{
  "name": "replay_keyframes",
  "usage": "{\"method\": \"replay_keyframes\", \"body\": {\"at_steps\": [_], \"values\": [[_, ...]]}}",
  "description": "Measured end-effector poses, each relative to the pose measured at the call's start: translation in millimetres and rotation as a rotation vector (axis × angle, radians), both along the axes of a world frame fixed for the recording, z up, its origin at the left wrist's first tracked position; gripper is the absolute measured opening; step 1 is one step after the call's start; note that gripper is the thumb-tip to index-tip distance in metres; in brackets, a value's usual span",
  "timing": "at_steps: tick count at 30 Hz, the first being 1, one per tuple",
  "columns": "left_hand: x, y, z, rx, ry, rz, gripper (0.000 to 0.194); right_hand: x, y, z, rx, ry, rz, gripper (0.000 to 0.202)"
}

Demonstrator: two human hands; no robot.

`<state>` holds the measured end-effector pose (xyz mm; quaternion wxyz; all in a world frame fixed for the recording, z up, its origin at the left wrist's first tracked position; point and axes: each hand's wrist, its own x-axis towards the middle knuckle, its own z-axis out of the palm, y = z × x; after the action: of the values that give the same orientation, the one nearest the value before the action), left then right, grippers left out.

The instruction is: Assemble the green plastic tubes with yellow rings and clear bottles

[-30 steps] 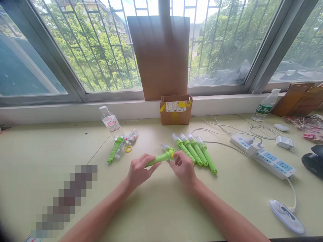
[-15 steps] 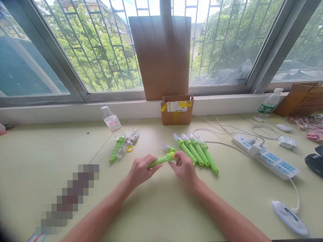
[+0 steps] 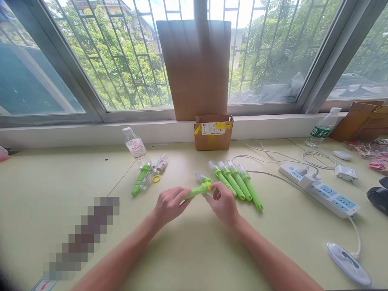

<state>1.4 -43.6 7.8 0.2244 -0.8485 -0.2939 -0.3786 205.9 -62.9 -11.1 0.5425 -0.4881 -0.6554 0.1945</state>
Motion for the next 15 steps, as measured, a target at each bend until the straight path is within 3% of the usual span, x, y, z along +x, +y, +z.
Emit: {"method": "replay_keyframes", "body": {"at_steps": [15], "values": [[1.0,-5.5,-1.7,-0.115,0.040,0.020,0.016,0.6,1.4,-3.5,-0.065,-0.078,0.001,0.026]]}}
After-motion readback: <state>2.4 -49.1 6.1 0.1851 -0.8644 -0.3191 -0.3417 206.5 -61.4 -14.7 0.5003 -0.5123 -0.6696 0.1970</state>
